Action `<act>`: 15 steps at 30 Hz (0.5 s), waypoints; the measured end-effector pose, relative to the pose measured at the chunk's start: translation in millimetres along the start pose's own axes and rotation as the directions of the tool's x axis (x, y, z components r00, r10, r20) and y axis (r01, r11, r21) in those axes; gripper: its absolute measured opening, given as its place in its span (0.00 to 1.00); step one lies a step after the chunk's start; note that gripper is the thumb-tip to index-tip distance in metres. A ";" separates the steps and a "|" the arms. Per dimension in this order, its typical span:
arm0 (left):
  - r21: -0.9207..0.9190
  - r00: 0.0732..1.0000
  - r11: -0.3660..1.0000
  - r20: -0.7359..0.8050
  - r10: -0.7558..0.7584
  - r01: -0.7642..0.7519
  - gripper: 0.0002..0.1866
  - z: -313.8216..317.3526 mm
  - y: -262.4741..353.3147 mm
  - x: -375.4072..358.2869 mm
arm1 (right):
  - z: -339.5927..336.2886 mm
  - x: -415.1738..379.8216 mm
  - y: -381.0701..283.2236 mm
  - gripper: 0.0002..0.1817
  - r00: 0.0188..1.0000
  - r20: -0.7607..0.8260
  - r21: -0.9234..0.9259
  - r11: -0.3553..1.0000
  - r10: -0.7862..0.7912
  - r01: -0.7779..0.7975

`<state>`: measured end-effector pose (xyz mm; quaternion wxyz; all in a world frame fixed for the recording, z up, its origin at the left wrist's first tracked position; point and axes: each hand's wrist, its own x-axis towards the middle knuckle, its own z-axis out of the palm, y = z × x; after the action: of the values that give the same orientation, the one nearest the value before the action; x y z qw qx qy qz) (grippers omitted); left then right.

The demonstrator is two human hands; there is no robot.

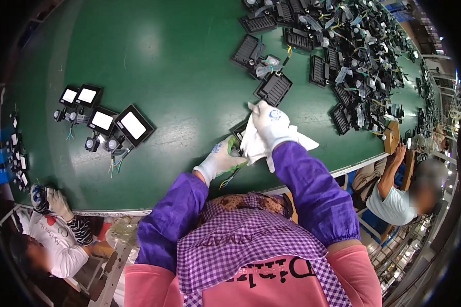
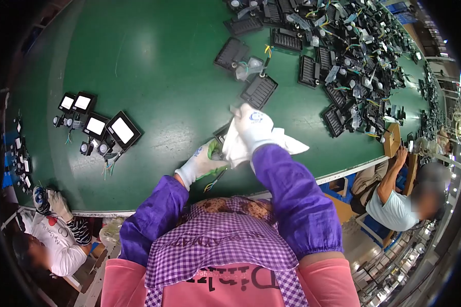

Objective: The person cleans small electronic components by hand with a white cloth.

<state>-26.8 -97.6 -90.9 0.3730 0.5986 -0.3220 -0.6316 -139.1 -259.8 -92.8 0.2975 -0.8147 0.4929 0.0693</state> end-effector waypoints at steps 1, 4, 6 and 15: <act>0.027 0.998 0.998 -0.025 0.055 -0.054 0.34 0.4 -3.5 1.6 | -6.1 -6.7 -15.9 0.10 0.999 0.022 -0.061 0.998 -0.033 0.034; 0.148 0.992 0.989 0.127 0.001 -0.020 0.31 -0.3 -14.3 11.0 | 6.0 -46.8 -47.2 0.10 0.934 0.214 -0.175 0.930 -0.285 0.324; 0.060 1.000 0.998 0.005 0.028 -0.028 0.31 2.7 -12.8 2.4 | -10.0 -37.8 -33.4 0.10 0.839 0.212 -0.329 0.772 -0.501 0.544; 0.106 1.000 0.994 0.024 0.015 -0.018 0.29 4.6 -14.7 3.2 | -29.4 -51.0 -59.8 0.14 0.921 0.323 -0.151 0.949 -0.217 0.277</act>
<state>-32.7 -93.0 -104.7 0.3421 0.6077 -0.3645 -0.6171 -119.6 -217.1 -23.3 0.2949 -0.8753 0.3252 0.2026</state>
